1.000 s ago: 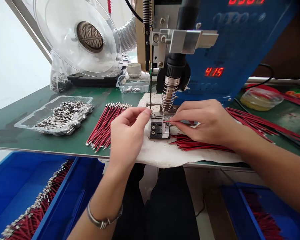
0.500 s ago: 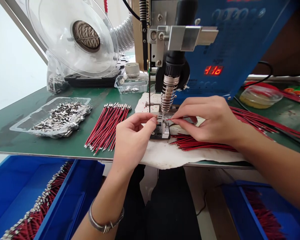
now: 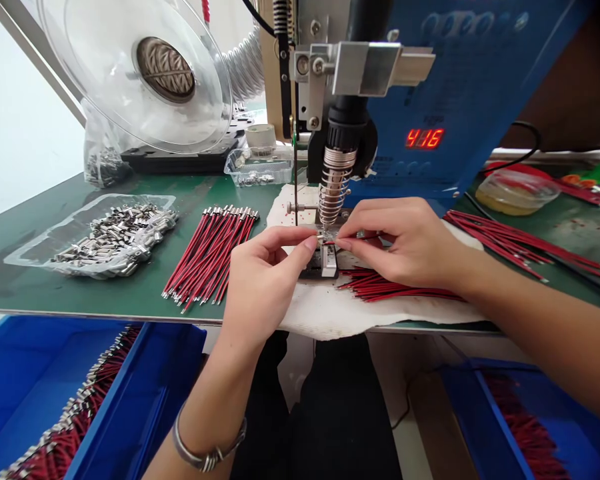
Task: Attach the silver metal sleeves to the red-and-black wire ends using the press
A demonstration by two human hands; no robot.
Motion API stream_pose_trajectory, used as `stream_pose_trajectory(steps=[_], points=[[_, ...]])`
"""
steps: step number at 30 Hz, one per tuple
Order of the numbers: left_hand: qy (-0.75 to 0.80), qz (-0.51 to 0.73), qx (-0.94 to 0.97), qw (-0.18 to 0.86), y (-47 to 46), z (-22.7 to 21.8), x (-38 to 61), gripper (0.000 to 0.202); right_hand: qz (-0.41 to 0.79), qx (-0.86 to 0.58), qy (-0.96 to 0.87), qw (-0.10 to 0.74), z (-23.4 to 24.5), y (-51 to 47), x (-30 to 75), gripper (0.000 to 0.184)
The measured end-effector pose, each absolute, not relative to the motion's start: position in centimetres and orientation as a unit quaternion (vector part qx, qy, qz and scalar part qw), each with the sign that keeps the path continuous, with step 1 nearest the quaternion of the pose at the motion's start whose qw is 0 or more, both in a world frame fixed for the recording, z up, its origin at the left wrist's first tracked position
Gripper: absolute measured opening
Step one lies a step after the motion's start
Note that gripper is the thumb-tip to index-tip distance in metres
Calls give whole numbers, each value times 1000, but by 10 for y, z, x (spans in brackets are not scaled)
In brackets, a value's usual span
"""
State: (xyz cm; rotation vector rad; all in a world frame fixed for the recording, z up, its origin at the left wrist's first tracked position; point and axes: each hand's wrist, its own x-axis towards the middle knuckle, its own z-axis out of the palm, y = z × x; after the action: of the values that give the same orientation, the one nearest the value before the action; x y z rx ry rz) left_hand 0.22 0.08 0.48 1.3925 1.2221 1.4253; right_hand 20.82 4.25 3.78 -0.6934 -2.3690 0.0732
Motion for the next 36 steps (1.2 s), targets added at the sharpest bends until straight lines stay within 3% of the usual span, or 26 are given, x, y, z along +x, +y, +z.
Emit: stream_pose_trajectory(steps=[10, 17, 36], points=[[494, 612, 487, 379, -4, 17, 16, 9, 29, -287, -902, 321, 39, 40, 207, 14], [498, 564, 538, 381, -1, 7, 7, 21, 27, -317, -890, 327, 38, 40, 207, 9], [489, 553, 560, 377, 2, 4, 6, 28, 41, -314, -888, 333, 38, 39, 205, 13]])
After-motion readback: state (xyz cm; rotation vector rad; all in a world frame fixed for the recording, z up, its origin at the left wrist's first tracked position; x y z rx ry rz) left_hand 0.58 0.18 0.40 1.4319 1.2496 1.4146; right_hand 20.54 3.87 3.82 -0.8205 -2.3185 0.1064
